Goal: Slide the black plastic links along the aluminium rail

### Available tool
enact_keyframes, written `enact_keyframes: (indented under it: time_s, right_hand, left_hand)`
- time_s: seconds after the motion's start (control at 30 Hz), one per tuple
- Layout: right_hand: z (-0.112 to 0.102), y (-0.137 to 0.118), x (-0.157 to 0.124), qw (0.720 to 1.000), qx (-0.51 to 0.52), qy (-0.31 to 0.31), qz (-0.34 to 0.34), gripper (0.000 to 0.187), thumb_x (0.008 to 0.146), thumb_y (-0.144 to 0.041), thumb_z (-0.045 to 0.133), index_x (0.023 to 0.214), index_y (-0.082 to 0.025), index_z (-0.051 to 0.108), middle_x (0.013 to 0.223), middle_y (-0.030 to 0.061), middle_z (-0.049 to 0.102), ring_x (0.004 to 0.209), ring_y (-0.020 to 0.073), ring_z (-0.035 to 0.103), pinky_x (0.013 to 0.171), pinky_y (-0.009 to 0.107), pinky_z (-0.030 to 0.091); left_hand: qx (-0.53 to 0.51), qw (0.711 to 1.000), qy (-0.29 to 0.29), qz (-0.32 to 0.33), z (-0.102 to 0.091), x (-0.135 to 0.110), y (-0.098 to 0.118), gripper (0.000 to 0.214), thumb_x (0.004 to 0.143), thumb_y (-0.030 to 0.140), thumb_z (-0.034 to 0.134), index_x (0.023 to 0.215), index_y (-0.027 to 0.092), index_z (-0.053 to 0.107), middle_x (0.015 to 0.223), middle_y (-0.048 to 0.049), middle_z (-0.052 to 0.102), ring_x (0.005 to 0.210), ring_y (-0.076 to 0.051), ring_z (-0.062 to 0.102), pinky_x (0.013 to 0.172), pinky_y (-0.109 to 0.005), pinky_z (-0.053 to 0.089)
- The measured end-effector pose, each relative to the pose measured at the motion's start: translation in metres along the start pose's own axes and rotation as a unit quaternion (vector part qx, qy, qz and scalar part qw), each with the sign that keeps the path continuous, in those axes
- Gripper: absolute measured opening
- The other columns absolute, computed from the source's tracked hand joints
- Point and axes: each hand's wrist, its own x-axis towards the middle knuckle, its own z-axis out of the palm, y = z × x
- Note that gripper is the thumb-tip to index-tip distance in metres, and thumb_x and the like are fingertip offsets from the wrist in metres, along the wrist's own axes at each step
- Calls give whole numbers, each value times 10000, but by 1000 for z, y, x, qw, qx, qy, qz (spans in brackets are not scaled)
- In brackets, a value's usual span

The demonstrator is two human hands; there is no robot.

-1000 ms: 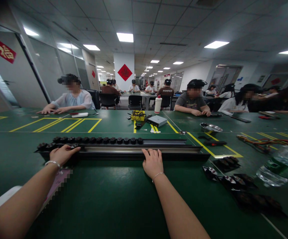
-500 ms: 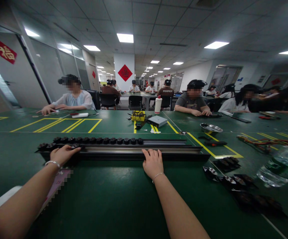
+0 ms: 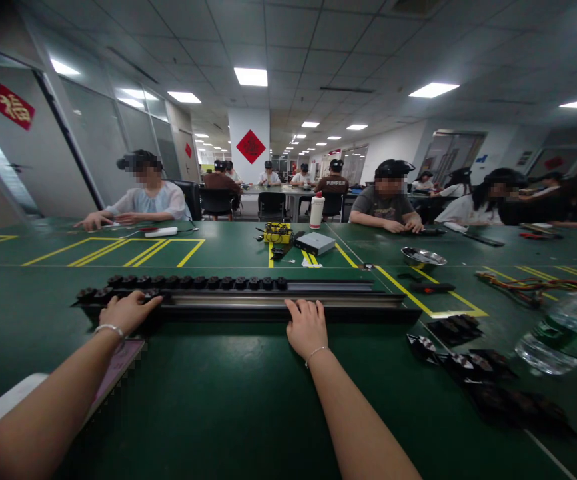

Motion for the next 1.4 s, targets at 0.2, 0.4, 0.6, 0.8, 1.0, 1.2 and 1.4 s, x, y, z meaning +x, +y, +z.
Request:
enact_keyframes:
  time_s: [0.2, 0.4, 0.6, 0.8, 1.0, 1.2, 1.4]
  right_hand:
    - [1, 0, 0, 1000, 3, 3, 1, 469, 739, -222, 497, 1203, -283, 478, 1098, 46, 537, 1042, 199, 423, 1010, 401, 129]
    - [0, 0, -1, 1000, -5, 1, 1, 465, 741, -225, 497, 1201, -287, 476, 1100, 42, 538, 1041, 192, 422, 1009, 395, 128]
    - [-1, -1, -1, 1000, 3, 11, -1, 463, 735, -219, 500, 1194, -284, 484, 1091, 44, 544, 1034, 196, 426, 1007, 395, 132]
    - [0, -1, 0, 1000, 0, 6, 1, 466, 738, -224, 500, 1200, -286, 480, 1090, 41, 542, 1032, 196, 424, 1010, 395, 129]
    - [-2, -1, 0, 1000, -6, 0, 2, 466, 749, -224, 487, 1210, -283, 469, 1102, 47, 535, 1039, 197, 419, 1008, 400, 129]
    - [-2, -1, 0, 1000, -5, -8, 2, 467, 753, -222, 478, 1216, -284, 467, 1106, 50, 534, 1043, 202, 422, 1007, 407, 131]
    - [-3, -2, 0, 1000, -2, -8, 2, 465, 747, -221, 487, 1209, -275, 474, 1102, 55, 536, 1039, 205, 423, 1007, 406, 133]
  left_hand:
    - [15, 1000, 4, -3, -4, -7, 9, 634, 732, 605, 274, 1047, 126, 545, 1186, -206, 541, 1154, -335, 436, 952, -486, 291]
    - [13, 1000, -3, -14, -2, -5, 9, 647, 730, 609, 277, 1062, 122, 544, 1091, -202, 600, 1071, -326, 512, 920, -456, 321]
    - [62, 998, -13, 4, -3, -4, 9, 656, 738, 617, 223, 957, 120, 591, 1061, -220, 608, 1046, -346, 519, 874, -458, 343]
    - [65, 998, -10, 11, -3, -8, 10, 664, 746, 616, 193, 947, 123, 591, 1067, -215, 606, 1058, -344, 508, 885, -462, 332]
    - [62, 998, 11, 22, -1, -15, 13, 660, 770, 591, 148, 953, 130, 583, 1086, -215, 594, 1080, -345, 486, 921, -502, 295]
    - [57, 998, 12, 24, 2, -17, 14, 681, 767, 593, 162, 1053, 107, 543, 1176, -212, 542, 1138, -345, 438, 976, -530, 236]
    - [55, 998, -6, 8, 2, -15, 15, 664, 758, 579, 198, 1077, 99, 525, 1208, -214, 517, 1165, -349, 412, 981, -535, 228]
